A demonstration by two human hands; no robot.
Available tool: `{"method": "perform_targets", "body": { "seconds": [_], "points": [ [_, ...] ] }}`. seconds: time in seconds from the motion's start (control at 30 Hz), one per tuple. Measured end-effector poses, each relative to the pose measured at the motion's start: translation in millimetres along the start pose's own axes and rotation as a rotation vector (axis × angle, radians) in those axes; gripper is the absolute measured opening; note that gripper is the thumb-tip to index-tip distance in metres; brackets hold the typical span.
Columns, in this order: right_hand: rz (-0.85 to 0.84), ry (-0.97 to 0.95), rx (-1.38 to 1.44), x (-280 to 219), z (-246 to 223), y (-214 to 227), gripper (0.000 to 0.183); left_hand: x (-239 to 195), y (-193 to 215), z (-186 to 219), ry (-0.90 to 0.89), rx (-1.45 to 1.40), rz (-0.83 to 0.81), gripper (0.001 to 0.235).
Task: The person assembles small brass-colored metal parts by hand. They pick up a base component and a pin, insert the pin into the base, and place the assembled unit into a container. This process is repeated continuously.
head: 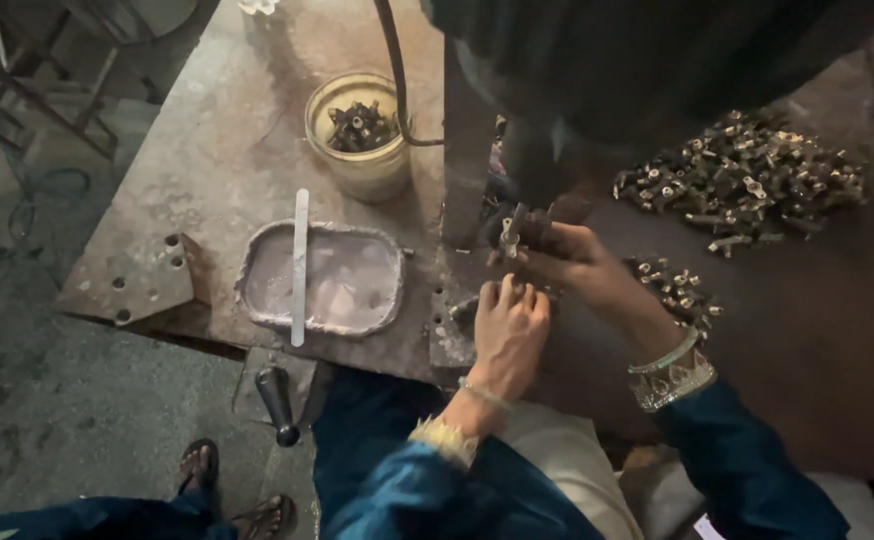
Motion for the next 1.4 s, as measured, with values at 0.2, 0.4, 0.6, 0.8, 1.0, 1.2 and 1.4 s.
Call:
{"method": "perform_targets", "body": {
  "seconds": [0.2,0.4,0.6,0.8,1.0,1.2,1.4],
  "points": [
    [0.011,-0.101,-0.104,-2.1,-15.9,-6.7,0.028,-56.0,70.4,12.8,0.223,-0.769,0.154,0.027],
    [0.000,-0.055,-0.110,-2.8,-25.3,-12.9,0.032,-78.7,83.4,1.8,0.730,-1.533,-0.180,0.035],
    [0.019,-0.108,-0.048,-5.3,-18.6,-12.4,0.030,-61.9,110.8,-9.0,-0.022,-0.645,0.427,0.036],
    [0.072,-0.114,-0.097,-4.3,-22.1,-12.7,0.030,-76.3,78.0,-19.2,-0.156,-0.211,0.203,0.055],
    [0.082,-0.135,-0.067,-2.2,-12.0,-10.9,0.022,-56.7,89.7,-20.6,0.098,-0.369,0.206,0.050],
    [0.096,-0.103,-0.065,-2.0,-17.0,-13.0,0.024,-20.9,17.7,-11.8,-0.069,-0.091,0.140,0.036],
    [0.086,-0.046,-0.001,-7.2,-24.6,-21.9,0.033,-19.6,-4.5,2.6,-0.285,0.028,-0.170,0.024]
  ]
}}
Point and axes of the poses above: each hand's wrist, its own x-axis towards the middle knuckle, its own y-axis out of the back of the hand, z = x × y, the point moved 2 cm from there along x, towards the middle knuckle, and after that the axes turned 12 degrees about -x, right-handed, at the moved point
